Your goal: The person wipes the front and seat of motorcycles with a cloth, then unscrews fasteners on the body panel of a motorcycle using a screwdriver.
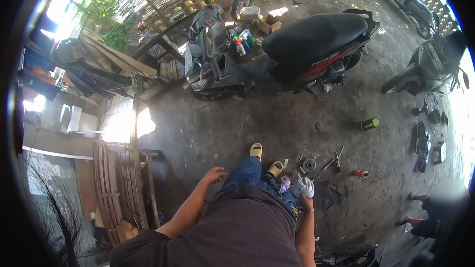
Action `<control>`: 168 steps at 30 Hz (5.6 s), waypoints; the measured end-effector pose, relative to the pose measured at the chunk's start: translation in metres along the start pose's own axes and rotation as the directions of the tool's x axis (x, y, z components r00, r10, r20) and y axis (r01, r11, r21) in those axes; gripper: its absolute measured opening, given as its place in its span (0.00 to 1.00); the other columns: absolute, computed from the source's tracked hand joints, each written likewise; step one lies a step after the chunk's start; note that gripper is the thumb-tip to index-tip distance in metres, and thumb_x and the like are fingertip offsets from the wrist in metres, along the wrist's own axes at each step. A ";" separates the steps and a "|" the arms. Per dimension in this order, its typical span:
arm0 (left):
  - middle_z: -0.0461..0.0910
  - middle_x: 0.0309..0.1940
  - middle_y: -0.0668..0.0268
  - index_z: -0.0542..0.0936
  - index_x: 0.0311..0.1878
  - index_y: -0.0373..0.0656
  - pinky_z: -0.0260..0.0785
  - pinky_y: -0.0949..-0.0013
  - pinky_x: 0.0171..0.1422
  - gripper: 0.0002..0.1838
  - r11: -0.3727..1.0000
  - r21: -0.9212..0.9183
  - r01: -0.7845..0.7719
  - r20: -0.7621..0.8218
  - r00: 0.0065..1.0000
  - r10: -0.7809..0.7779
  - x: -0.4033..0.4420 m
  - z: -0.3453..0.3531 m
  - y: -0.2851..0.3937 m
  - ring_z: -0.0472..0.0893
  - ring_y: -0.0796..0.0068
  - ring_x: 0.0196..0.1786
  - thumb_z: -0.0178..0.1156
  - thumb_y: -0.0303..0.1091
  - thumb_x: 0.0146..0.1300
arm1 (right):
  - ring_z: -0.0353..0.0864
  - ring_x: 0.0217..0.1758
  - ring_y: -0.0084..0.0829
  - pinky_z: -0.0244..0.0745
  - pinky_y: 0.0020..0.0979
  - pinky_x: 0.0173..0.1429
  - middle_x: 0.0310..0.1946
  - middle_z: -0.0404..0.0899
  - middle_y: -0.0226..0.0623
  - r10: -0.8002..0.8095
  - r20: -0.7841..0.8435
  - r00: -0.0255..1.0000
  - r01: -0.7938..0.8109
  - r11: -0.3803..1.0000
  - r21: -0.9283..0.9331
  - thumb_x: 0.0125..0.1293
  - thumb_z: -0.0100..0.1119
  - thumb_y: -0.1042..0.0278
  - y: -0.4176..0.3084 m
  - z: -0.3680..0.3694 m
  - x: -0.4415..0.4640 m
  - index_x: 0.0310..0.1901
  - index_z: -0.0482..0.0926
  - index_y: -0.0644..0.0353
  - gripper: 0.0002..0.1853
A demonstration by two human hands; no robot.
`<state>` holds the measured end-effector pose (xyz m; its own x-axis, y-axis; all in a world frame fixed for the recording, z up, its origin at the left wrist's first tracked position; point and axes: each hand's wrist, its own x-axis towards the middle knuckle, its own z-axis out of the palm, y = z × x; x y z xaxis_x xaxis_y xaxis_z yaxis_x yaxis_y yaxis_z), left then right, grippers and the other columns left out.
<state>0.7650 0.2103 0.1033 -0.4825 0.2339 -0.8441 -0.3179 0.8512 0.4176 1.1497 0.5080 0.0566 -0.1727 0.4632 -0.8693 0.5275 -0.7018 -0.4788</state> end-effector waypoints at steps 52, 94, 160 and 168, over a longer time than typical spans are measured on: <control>0.80 0.43 0.65 0.71 0.57 0.51 0.66 0.60 0.35 0.23 0.985 -0.113 0.134 0.087 0.988 -0.125 -0.006 0.001 -0.010 0.80 0.69 0.35 0.56 0.46 0.60 | 0.79 0.41 0.31 0.74 0.30 0.44 0.40 0.80 0.39 0.006 -0.080 0.997 -0.032 0.944 -0.328 0.49 0.64 0.53 -0.023 0.007 0.014 0.48 0.76 0.67 0.29; 0.80 0.42 0.65 0.71 0.58 0.52 0.67 0.55 0.40 0.24 0.995 -0.049 0.087 0.096 0.992 -0.082 0.007 -0.011 0.004 0.80 0.68 0.37 0.57 0.48 0.60 | 0.79 0.48 0.36 0.73 0.33 0.50 0.45 0.79 0.46 -0.313 -0.020 0.949 0.290 0.899 -0.328 0.48 0.66 0.57 -0.002 0.017 0.036 0.49 0.75 0.71 0.30; 0.80 0.42 0.67 0.69 0.59 0.50 0.63 0.67 0.33 0.25 0.995 -0.043 0.092 0.114 0.990 -0.086 0.008 -0.007 -0.001 0.79 0.71 0.36 0.54 0.48 0.61 | 0.78 0.45 0.32 0.73 0.31 0.46 0.43 0.79 0.41 -0.110 -0.031 0.993 0.095 0.946 -0.311 0.51 0.61 0.57 0.005 0.026 0.034 0.51 0.74 0.67 0.28; 0.81 0.39 0.68 0.71 0.57 0.50 0.60 0.72 0.27 0.23 0.996 -0.047 0.079 0.109 0.991 -0.074 0.011 -0.008 -0.003 0.79 0.72 0.33 0.55 0.47 0.61 | 0.80 0.41 0.32 0.75 0.32 0.42 0.41 0.80 0.41 -0.027 -0.092 0.995 -0.008 0.934 -0.356 0.50 0.61 0.57 0.052 0.019 0.085 0.50 0.75 0.67 0.27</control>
<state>0.7543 0.2067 0.0953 -0.3663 0.2202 -0.9041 -0.3928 0.8442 0.3647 1.1464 0.5005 -0.0448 -0.1093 0.5300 -0.8409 0.7905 -0.4666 -0.3968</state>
